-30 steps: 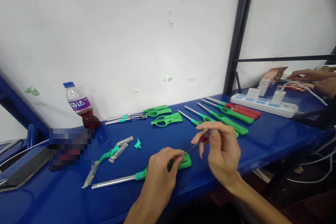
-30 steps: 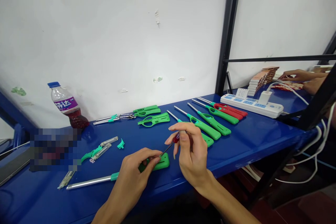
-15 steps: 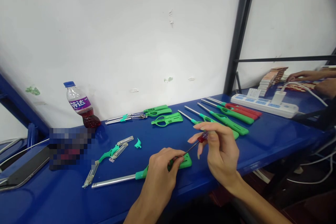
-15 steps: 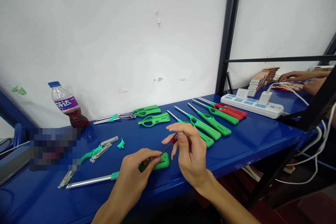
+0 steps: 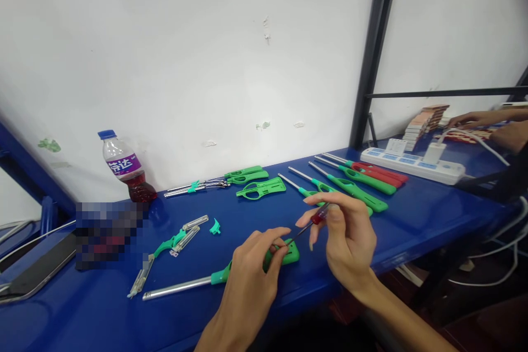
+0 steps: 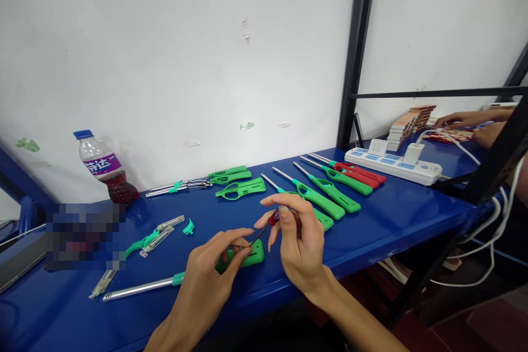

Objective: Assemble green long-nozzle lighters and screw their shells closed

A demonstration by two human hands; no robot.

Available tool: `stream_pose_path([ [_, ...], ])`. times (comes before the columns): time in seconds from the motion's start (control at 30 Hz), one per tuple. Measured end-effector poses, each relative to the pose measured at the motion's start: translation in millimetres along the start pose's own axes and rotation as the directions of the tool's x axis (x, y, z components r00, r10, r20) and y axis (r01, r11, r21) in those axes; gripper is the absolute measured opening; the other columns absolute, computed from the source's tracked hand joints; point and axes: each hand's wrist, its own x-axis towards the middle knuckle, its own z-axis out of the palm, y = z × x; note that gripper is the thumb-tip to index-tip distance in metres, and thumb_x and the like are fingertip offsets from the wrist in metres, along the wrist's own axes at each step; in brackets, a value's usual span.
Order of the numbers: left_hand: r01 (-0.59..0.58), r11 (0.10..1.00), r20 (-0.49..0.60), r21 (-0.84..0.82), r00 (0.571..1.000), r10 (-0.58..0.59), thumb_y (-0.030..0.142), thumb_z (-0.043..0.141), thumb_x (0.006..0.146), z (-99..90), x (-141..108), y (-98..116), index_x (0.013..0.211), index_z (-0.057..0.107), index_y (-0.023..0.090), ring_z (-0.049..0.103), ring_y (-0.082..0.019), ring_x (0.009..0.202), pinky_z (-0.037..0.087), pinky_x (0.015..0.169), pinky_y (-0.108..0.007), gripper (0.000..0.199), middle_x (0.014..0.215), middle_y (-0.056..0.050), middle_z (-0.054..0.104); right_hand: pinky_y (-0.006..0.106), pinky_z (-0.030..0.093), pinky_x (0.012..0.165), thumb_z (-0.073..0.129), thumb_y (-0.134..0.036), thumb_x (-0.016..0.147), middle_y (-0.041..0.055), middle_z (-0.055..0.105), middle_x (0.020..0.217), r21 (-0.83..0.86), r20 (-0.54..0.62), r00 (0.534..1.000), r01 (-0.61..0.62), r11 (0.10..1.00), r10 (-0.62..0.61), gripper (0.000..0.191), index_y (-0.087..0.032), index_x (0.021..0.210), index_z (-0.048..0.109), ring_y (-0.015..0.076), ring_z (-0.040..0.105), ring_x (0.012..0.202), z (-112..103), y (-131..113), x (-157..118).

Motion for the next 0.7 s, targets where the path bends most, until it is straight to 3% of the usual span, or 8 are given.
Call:
stream_pose_path([
  [0.13,-0.021,0.999,0.014,0.029,1.0,0.021,0.004,0.064,0.097,5.6,8.1,3.6,0.125,0.073,0.027,0.068,-0.021,0.084,0.052,0.077,-0.031,0.037,0.094,0.001,0.079,0.02,0.055,0.04,0.043,-0.019,0.113,0.0028,0.069,0.11,0.008,-0.006,0.999,0.045,0.999,-0.045,0.026,-0.03,0.125,0.063,0.0104,0.073,0.066,-1.5,0.9,-0.6],
  [0.23,-0.025,0.998,0.034,0.056,0.999,0.023,0.002,0.068,0.095,10.4,14.2,5.7,0.115,0.076,0.029,0.069,-0.022,0.086,0.051,0.077,-0.031,0.035,0.092,0.003,0.079,0.02,0.056,0.043,0.042,-0.018,0.113,0.0036,0.07,0.112,0.005,0.012,0.998,0.06,0.998,-0.06,0.029,-0.03,0.128,0.064,0.0099,0.072,0.067,-2.6,2.7,0.2],
  [0.5,0.021,0.997,0.037,0.079,0.999,-0.024,-0.001,0.07,0.092,10.9,12.3,-0.2,0.105,0.078,0.026,0.075,-0.019,0.086,0.054,0.078,-0.028,0.031,0.094,0.002,0.08,0.019,0.054,0.048,0.044,-0.014,0.111,0.0026,0.072,0.111,-0.039,0.18,0.984,0.003,0.999,0.004,0.034,-0.031,0.127,0.067,0.0098,0.072,0.072,-3.5,5.6,3.6],
  [0.7,0.037,0.994,0.069,0.105,0.997,-0.045,0.005,0.069,0.094,6.1,11.8,2.4,0.104,0.077,0.025,0.076,-0.023,0.09,0.055,0.08,-0.033,0.024,0.097,0.001,0.081,0.02,0.053,0.054,0.046,-0.016,0.111,0.0004,0.072,0.107,-0.082,0.281,0.959,-0.024,0.996,0.046,0.036,-0.034,0.135,0.065,0.0088,0.069,0.07,-2.3,4.0,9.0],
])
